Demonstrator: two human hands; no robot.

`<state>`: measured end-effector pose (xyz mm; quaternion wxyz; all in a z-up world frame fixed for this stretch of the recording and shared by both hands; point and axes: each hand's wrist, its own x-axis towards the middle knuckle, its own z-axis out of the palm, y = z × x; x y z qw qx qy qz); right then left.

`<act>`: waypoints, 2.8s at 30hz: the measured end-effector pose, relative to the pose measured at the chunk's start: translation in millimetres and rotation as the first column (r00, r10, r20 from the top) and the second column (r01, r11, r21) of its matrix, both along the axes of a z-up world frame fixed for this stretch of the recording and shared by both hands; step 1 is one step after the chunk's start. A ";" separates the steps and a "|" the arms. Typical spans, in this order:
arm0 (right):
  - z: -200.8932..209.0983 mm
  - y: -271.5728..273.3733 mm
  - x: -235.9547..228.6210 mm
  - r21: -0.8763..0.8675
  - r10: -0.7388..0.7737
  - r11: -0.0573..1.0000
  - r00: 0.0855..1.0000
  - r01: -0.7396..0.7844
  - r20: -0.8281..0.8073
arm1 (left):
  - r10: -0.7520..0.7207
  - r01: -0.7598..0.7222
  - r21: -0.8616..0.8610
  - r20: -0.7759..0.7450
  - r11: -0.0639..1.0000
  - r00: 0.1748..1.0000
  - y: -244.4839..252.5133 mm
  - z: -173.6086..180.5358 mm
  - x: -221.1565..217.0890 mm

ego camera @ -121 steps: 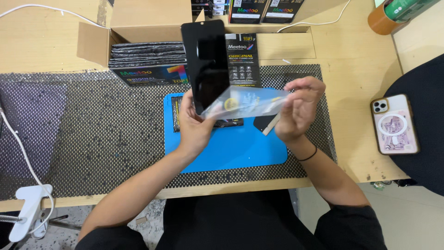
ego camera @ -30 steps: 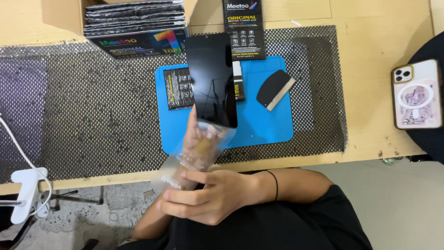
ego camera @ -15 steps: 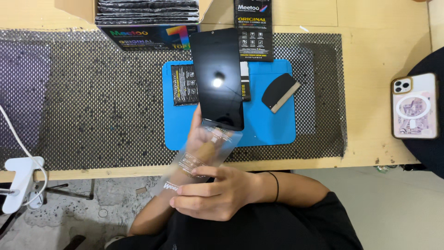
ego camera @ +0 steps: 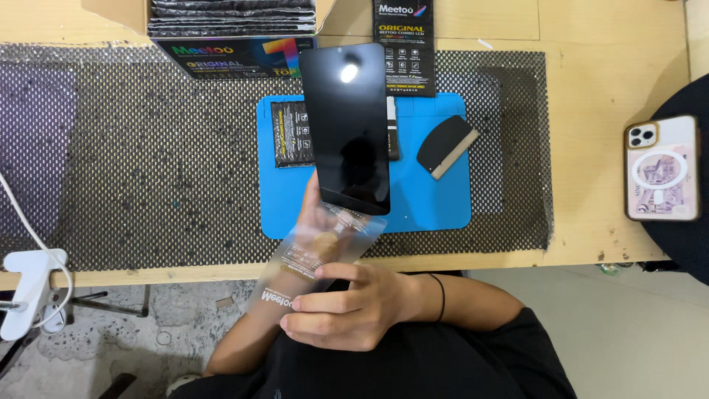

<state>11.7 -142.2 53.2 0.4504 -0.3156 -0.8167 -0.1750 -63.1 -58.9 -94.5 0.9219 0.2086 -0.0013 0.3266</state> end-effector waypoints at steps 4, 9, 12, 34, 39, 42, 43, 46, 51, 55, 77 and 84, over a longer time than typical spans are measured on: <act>-1.7 0.2 -0.3 0.007 0.019 1.000 1.000 -0.018 -0.015 | -0.076 0.091 -0.112 0.127 0.990 0.989 -0.2 6.4 -7.6; -3.7 -5.2 7.5 -0.009 0.045 0.999 0.999 -0.045 -0.009 | 0.085 0.004 -0.267 0.322 0.964 0.943 -25.2 8.3 3.8; -10.5 -20.7 26.5 -0.054 0.046 0.997 0.998 -0.048 -0.038 | -0.637 0.592 -0.703 0.256 0.394 0.728 10.5 73.8 -2.7; -63.3 -58.9 139.4 -0.213 -0.155 0.964 0.321 -0.157 -0.935 | 0.559 -0.364 0.566 -0.216 0.740 0.801 -13.3 59.6 3.3; -68.0 -61.3 142.0 -0.149 -0.091 0.970 0.281 -0.194 -0.956 | 0.460 -0.315 0.558 -0.136 0.767 0.878 -12.2 64.0 -1.1; -74.5 -69.9 150.4 -0.160 -0.086 0.969 0.350 -0.189 -0.933 | 0.412 -0.283 0.549 -0.125 0.787 0.903 -14.4 62.1 -3.2; -74.1 -70.0 149.9 -0.158 -0.085 0.969 0.350 -0.187 -0.933 | 0.410 -0.282 0.550 -0.124 0.786 0.904 -14.3 65.2 -2.6; -69.6 -70.3 146.3 -0.164 -0.097 0.974 0.364 -0.159 -0.926 | 0.371 -0.236 0.583 -0.123 0.777 0.920 -15.5 70.5 -1.7; -67.8 -69.6 144.9 -0.190 -0.132 0.976 0.409 -0.103 -0.903 | 0.313 -0.192 0.594 -0.107 0.781 0.944 -16.5 68.2 2.2; -63.0 -67.4 141.1 -0.180 -0.121 0.978 0.413 -0.105 -0.903 | 0.297 -0.186 0.582 -0.100 0.791 0.950 -21.2 50.7 5.0; -71.2 -67.6 141.9 -0.198 -0.148 0.976 0.398 -0.087 -0.906 | 0.325 -0.194 0.615 -0.107 0.765 0.940 -17.3 66.7 3.7; -68.4 -66.5 138.6 -0.200 -0.154 0.976 0.380 -0.084 -0.912 | 0.322 -0.177 0.578 -0.157 0.797 0.934 -16.0 68.0 -0.7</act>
